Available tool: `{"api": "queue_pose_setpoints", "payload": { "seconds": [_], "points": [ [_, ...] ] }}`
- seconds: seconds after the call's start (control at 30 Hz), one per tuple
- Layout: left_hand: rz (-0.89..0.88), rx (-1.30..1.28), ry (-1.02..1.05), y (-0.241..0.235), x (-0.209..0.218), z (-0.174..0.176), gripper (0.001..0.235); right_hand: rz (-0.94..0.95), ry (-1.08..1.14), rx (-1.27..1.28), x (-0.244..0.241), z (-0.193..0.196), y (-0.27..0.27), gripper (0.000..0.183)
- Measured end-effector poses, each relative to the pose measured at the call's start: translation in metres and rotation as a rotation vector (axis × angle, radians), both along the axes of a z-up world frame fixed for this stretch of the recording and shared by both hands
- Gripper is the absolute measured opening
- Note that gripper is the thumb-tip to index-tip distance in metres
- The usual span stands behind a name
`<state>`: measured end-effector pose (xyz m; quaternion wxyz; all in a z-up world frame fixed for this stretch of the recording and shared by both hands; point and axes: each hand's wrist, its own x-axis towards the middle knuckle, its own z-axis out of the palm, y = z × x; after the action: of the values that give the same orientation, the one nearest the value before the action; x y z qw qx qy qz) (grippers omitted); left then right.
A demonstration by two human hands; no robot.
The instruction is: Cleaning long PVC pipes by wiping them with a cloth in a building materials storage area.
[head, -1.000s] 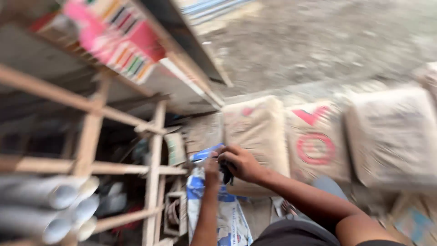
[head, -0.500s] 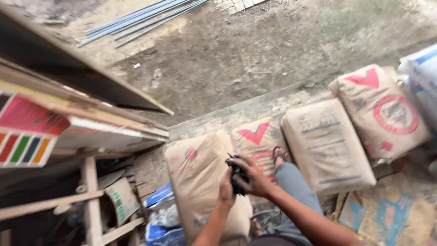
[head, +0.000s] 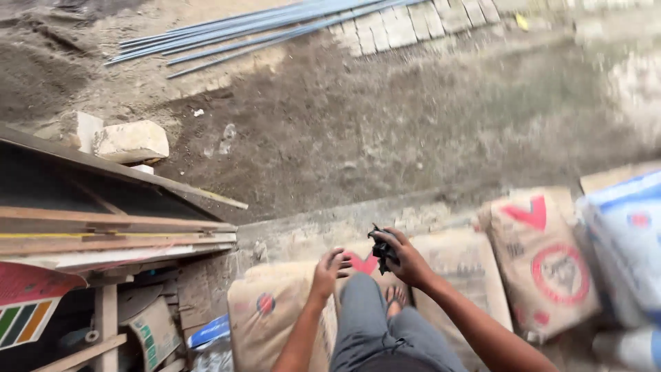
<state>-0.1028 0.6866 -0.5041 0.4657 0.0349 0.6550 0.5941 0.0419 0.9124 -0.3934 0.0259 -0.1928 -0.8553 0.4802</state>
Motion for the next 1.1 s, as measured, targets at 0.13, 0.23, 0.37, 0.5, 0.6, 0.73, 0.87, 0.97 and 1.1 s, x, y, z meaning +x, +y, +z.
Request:
{"api": "queue_pose_setpoints", "payload": {
  "seconds": [0.13,0.23,0.37,0.5,0.6,0.73,0.87,0.97,1.1],
  "points": [
    [0.2,-0.011,-0.032,0.028,-0.089,0.014,0.034,-0.07,-0.016,-0.013,-0.072,-0.008,0.066,0.078],
    [0.27,-0.05,-0.05,0.061,-0.16,0.018,0.033,-0.139,0.037,0.006,-0.127,-0.028,0.111,0.076],
    [0.292,-0.046,-0.006,0.141,-0.296,-0.036,0.033,-0.291,0.273,0.049,-0.219,-0.09,0.201,0.068],
    [0.331,-0.075,0.02,0.231,-0.413,-0.065,0.029,-0.53,0.139,-0.016,-0.294,-0.13,0.28,0.064],
    [0.198,-0.019,0.148,0.306,-0.515,-0.043,0.028,-0.672,0.184,-0.104,-0.373,-0.133,0.338,0.069],
    [0.117,0.012,0.221,0.382,-0.622,-0.088,0.027,-0.778,0.221,-0.273,-0.472,-0.142,0.41,0.074],
    [0.131,-0.008,0.232,0.471,-0.76,-0.17,0.025,-0.793,0.135,-0.269,-0.609,-0.18,0.503,0.075],
    [0.172,0.029,0.378,0.526,-0.878,-0.301,0.029,-0.61,0.4,-0.023,-0.731,-0.3,0.597,0.058],
    [0.377,0.067,0.29,0.628,-0.994,-0.29,0.028,-0.594,0.364,-0.16,-0.946,-0.372,0.716,0.031]
  ]
}}
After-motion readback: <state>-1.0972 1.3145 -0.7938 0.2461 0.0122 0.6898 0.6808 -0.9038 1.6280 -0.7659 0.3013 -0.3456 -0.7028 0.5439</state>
